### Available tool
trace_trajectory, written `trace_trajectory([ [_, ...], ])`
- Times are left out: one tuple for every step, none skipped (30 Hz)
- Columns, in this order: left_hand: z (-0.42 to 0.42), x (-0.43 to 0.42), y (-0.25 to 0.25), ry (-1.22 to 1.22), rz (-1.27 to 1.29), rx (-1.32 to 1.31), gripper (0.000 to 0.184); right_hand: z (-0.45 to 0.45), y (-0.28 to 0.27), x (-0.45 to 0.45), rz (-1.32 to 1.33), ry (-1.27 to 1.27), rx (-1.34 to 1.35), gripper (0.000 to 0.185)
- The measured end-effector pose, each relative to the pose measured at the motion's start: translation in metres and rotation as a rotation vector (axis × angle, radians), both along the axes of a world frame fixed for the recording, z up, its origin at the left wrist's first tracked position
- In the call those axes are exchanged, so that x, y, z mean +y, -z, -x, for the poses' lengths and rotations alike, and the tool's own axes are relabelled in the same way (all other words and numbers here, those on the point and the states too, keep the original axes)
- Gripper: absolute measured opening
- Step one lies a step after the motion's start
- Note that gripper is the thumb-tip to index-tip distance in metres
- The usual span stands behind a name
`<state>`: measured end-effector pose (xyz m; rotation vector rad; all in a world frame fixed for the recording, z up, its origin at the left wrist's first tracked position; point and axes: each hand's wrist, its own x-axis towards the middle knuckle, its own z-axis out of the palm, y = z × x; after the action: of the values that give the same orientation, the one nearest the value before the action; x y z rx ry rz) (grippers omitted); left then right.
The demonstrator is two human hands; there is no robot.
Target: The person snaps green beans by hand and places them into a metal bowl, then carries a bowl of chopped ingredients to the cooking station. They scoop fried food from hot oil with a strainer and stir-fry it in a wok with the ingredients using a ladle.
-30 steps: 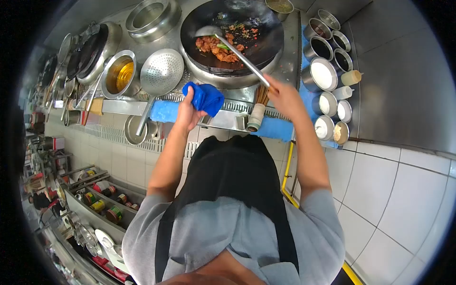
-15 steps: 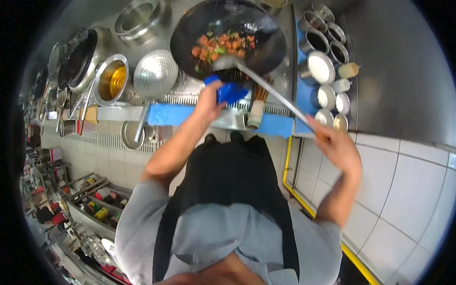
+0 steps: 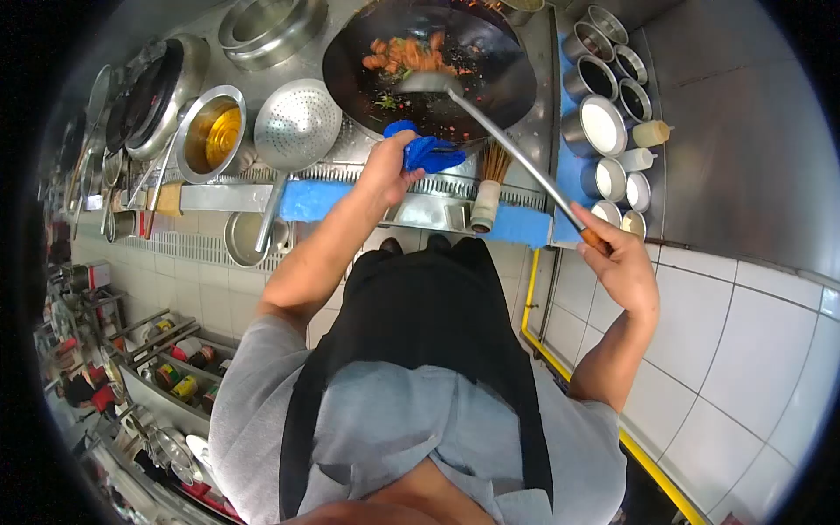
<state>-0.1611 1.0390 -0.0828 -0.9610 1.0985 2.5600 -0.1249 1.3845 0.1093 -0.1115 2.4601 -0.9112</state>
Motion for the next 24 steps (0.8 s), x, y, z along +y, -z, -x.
trace_trajectory([
  [0.009,-0.008,0.004,0.043,0.014,0.024,0.015,0.006,0.008,-0.008,-0.044,-0.059,0.096,0.059],
  [0.019,-0.013,0.013,0.080,0.014,0.026,0.013,0.015,0.023,-0.021,-0.089,-0.107,0.180,0.059],
  [0.025,-0.016,0.027,0.123,0.012,0.024,0.011,0.022,0.042,-0.033,-0.136,-0.149,0.258,0.059],
  [0.028,-0.015,0.052,0.098,0.008,0.084,0.015,0.036,0.067,-0.049,-0.146,-0.115,0.283,0.058],
  [0.014,-0.004,0.074,0.096,0.032,0.064,0.017,0.042,0.088,-0.059,-0.159,-0.087,0.306,0.058],
  [0.000,0.008,0.090,0.090,0.058,0.055,0.018,0.036,0.095,-0.062,-0.111,-0.056,0.327,0.059],
  [-0.008,0.014,0.092,0.078,0.090,0.060,0.020,0.037,0.098,-0.065,-0.058,-0.030,0.362,0.059],
  [-0.027,0.018,0.084,0.135,0.095,0.007,0.021,0.038,0.099,-0.068,-0.001,-0.011,0.390,0.060],
  [-0.048,0.019,0.073,0.192,0.100,-0.052,0.022,0.034,0.092,-0.061,0.035,0.002,0.367,0.060],
  [-0.057,0.019,0.051,0.192,0.080,-0.086,0.020,0.025,0.078,-0.044,0.068,0.017,0.335,0.060],
  [-0.055,0.015,0.044,0.158,0.043,-0.065,0.018,0.010,0.063,-0.030,0.096,0.033,0.286,0.060],
  [-0.051,0.011,0.042,0.125,0.004,-0.053,0.017,-0.005,0.038,-0.027,0.051,0.020,0.253,0.059],
  [-0.043,0.005,0.034,0.089,-0.031,-0.025,0.016,-0.015,0.013,-0.026,0.007,0.006,0.235,0.059],
  [-0.029,-0.002,0.010,0.022,0.013,-0.033,0.015,-0.024,0.000,-0.020,-0.024,0.027,0.176,0.059],
  [-0.018,-0.014,0.006,0.083,0.004,-0.003,0.016,-0.031,-0.013,-0.012,-0.056,0.046,0.121,0.060],
  [-0.010,-0.019,-0.006,0.095,0.009,0.006,0.016,-0.033,-0.020,-0.011,-0.088,0.062,0.064,0.060],
  [-0.003,-0.025,-0.014,0.108,0.019,0.011,0.016,-0.024,-0.018,-0.017,-0.140,0.026,0.088,0.060],
  [0.010,-0.029,-0.004,0.114,0.009,0.041,0.016,-0.013,-0.010,-0.030,-0.188,0.000,0.103,0.060],
  [0.016,-0.030,0.012,0.130,-0.001,0.065,0.017,-0.005,0.001,-0.043,-0.236,-0.017,0.112,0.060],
  [0.009,-0.024,0.031,0.109,0.019,0.065,0.017,0.011,0.026,-0.055,-0.226,-0.028,0.172,0.060],
  [0.002,-0.014,0.055,0.081,0.038,0.068,0.018,0.023,0.055,-0.064,-0.218,-0.045,0.236,0.060],
  [-0.005,-0.006,0.076,0.050,0.057,0.072,0.019,0.019,0.073,-0.070,-0.140,0.006,0.250,0.059],
  [-0.002,-0.003,0.086,0.016,0.078,0.090,0.021,0.021,0.087,-0.076,-0.058,0.056,0.278,0.058],
  [-0.017,-0.001,0.084,0.053,-0.049,0.054,0.023,0.030,0.092,-0.080,0.025,0.097,0.314,0.057],
])
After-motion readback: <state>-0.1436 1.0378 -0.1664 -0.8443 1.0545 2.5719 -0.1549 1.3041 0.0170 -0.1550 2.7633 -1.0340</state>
